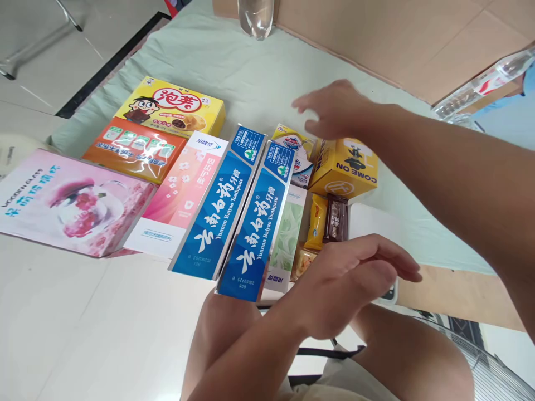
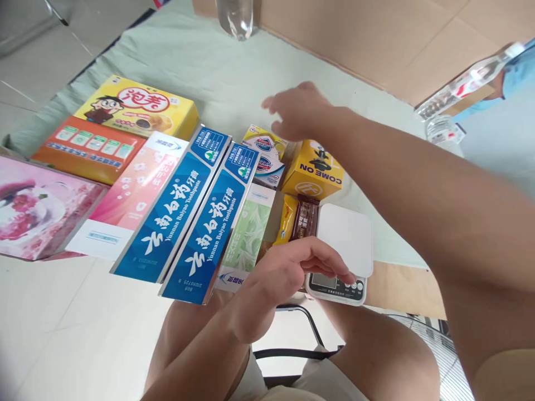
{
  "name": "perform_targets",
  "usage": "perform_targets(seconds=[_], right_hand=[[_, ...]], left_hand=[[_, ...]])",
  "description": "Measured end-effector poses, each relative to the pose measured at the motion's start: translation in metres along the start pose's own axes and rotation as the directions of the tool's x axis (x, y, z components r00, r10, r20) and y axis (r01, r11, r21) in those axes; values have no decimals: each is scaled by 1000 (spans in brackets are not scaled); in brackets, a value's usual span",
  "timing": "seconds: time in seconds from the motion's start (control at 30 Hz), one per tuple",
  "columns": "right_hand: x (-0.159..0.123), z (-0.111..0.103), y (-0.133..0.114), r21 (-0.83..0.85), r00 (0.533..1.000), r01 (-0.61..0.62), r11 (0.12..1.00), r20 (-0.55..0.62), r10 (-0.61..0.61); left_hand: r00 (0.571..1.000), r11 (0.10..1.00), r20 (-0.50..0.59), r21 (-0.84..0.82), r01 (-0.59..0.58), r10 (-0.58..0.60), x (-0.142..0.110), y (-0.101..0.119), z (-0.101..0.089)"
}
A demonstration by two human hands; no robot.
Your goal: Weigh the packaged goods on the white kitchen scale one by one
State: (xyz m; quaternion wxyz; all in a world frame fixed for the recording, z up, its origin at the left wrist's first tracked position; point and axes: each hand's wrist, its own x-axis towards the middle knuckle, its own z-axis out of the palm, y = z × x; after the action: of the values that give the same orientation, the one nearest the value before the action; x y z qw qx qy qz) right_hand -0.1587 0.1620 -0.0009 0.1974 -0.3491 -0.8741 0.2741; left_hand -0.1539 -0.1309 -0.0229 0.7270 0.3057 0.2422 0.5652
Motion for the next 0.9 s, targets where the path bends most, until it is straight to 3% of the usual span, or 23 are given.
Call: perform_targets(seconds=[0.07,0.17,0.23,0.33,0.43,0.53,0.7,0.77,0.83,0.87,0.9], right_hand=[[-28,-26,-5,-102,996,-60,993,-75,53],[-73,-54,18,-96,948,-221,971,-254,190],[-97,-57,46,76,848,-411,908,-335,412],[-115,-42,81,277,779,-522,807,-231,583],[-115,-22,92,424,786,-499,756,-144,601],[-108,-11,86,543,798,-452,708,-109,593],[-102,-19,75,596,775,-434,675,-134,617],[-116,-34,65,604,738,-428,672,-195,646],[-147,-50,50,606,716,-357,711,-311,625],[-168,-56,42,605,710,-304,736,-371,598],[-192,-60,34,602,738,-154,783,-457,497]], left_hand=[[1000,1000,-8,0,13,-13,1,1,1],[999,1000,-36,-10,23,-24,1,-1,0],[998,1000,-64,-27,3,-5,2,-4,0],[995,998,-95,-55,-33,27,4,-10,2],[995,996,-98,-89,-33,24,8,-14,6],[996,995,-89,-100,-26,17,12,-17,9],[995,1000,-92,-20,-24,22,13,-18,7],[995,1000,-94,4,-15,16,12,-17,4],[995,1000,-101,11,-12,13,10,-16,1],[995,1000,-103,12,-9,10,10,-16,0],[994,1000,-106,12,-6,7,10,-17,0]])
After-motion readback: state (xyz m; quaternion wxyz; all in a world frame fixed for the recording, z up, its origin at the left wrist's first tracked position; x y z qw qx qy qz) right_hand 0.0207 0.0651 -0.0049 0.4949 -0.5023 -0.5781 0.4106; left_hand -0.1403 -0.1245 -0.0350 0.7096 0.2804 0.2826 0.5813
